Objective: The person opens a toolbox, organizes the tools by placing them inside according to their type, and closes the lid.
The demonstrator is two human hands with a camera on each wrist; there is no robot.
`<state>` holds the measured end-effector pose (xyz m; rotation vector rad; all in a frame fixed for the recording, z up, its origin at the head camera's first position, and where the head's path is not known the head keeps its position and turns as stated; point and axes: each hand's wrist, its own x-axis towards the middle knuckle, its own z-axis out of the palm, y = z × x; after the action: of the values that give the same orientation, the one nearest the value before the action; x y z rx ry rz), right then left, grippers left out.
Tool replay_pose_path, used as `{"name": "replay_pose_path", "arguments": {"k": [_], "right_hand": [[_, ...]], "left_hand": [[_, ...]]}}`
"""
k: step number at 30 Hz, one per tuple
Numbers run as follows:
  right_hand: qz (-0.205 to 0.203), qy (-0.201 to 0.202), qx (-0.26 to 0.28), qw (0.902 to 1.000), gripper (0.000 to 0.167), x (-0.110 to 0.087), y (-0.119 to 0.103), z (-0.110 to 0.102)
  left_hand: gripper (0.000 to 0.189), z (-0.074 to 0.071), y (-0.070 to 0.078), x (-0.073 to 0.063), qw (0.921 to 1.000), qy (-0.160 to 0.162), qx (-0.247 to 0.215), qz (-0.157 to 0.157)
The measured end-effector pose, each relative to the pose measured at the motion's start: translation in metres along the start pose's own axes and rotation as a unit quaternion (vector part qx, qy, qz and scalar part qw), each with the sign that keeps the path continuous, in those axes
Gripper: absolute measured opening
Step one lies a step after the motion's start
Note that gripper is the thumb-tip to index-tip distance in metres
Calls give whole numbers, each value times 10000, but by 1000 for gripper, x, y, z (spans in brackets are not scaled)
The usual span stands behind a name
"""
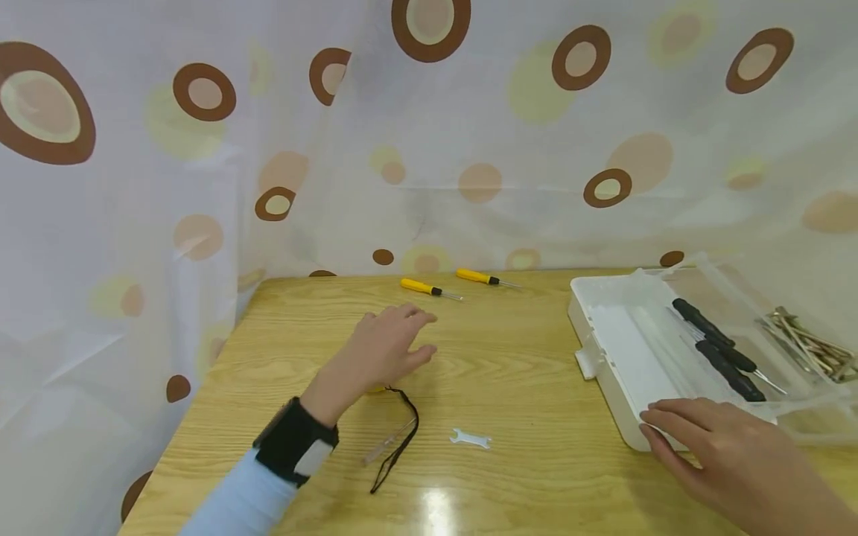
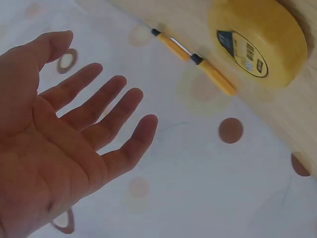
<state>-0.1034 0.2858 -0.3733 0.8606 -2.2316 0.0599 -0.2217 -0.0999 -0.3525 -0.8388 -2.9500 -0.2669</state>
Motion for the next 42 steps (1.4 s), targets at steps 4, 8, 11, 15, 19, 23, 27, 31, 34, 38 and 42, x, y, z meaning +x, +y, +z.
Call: {"name": "replay_pose_path", "arguments": {"k": [4,8,11,15,19,23,27,31,34,38,42], "right_hand": [[-119,39,190,9997,64,4,-8,0],[-256,88,324,9991,60,6,-12,1],[-329,85,372,9987,60,5,-13,1],[-390,35,365,9986,59,3,-13,1],[-489,139,401,9979,57,3,-15,2],[-461,152,391,9981,57,1,-16,3],[-225,-89,303,9992,61,-5,-19,2],[-74,-241,276,9993,62,-8,-21,3],[33,-465,275,9985,63,-9,-23,4],[24,-563,331,9979,64,-10,-24,6],[-77,-372,344,9987,65,-8,-24,8]], "left_hand": [[56,9,-27,48,9931,-907,124,-735],[56,17,-49,85,9850,-1306,74,-1124],[56,20,-57,105,9852,-1112,-135,-1298],[58,25,-59,121,9833,-913,-307,-1547],[60,32,-57,127,9804,-915,-294,-1718],[55,41,-60,126,9754,-1009,-380,-1925],[48,51,-58,125,9740,-1137,40,-1960],[31,52,-45,120,9806,-862,512,-1687],[21,51,-35,112,9847,-651,719,-1446],[20,46,-20,105,9844,-712,942,-1304],[22,41,-3,101,9805,-980,1108,-1294]]}}
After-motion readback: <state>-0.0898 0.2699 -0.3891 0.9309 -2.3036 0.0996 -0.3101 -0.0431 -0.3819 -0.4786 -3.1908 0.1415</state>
